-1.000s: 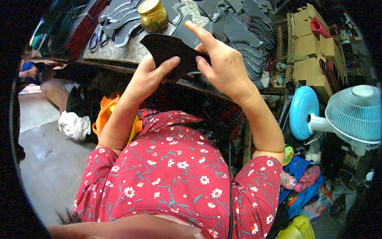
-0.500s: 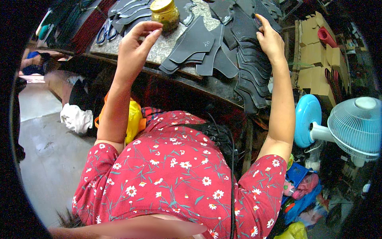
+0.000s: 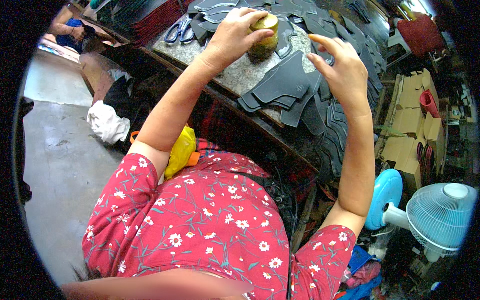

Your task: The person repeatedly picks up black shoe sole pieces from a table, applies glue from a small jar to the edges, and places them back. The process is repeated for multiple pieces throughout the clip.

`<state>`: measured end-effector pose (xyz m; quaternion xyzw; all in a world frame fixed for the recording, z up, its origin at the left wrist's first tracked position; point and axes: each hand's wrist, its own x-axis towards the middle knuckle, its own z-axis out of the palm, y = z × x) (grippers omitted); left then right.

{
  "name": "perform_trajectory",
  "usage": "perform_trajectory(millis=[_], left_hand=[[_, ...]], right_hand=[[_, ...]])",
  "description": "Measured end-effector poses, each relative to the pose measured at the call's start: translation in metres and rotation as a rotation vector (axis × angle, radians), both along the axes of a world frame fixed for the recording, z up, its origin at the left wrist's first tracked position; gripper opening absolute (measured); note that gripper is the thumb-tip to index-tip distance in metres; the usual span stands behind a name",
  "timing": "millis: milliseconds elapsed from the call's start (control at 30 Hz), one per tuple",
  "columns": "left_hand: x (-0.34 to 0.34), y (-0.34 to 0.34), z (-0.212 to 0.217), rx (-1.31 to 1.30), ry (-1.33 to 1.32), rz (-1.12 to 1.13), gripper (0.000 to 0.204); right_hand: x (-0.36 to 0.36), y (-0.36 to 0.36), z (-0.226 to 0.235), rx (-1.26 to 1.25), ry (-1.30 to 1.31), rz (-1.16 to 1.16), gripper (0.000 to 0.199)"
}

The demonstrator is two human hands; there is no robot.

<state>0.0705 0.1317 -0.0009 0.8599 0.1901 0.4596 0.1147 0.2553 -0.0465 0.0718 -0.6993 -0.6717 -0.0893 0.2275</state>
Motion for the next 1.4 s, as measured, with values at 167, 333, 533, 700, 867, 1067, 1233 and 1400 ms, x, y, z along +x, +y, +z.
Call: perform_trajectory(millis=[167,333,533,700,867,1067,1233,1400], left_hand=[[0.008,0.004,-0.009,-0.234,-0.198,-0.012,0.037],[0.011,0.008,-0.009,-0.343,-0.244,-0.047,0.040],[0.005,-0.001,-0.002,-0.546,-0.345,-0.081,0.030],[-0.003,-0.008,0.007,-0.223,-0.208,-0.035,0.031],[-0.020,-0.044,0.009,0.137,-0.172,0.180,0.025],[-0.025,-0.098,-0.015,-0.057,0.515,0.088,0.042],[-0.021,-0.091,-0.020,-0.109,0.412,0.075,0.036],[-0.022,-0.090,-0.007,-0.523,0.012,-0.174,0.024]], right_hand=[[-0.023,0.041,0.008,-0.111,-0.210,0.103,0.050],[-0.043,0.095,-0.012,-0.188,-0.429,0.056,0.057],[-0.044,0.080,0.004,-0.156,-0.446,0.036,0.049],[-0.033,0.035,0.011,-0.145,-0.377,0.123,0.042],[-0.007,-0.012,0.009,-0.021,0.092,0.099,0.042],[-0.011,-0.051,-0.031,-0.080,0.416,-0.101,0.045],[-0.021,-0.077,-0.038,0.006,0.507,-0.109,0.050],[-0.031,-0.088,-0.031,0.076,0.641,-0.136,0.064]])
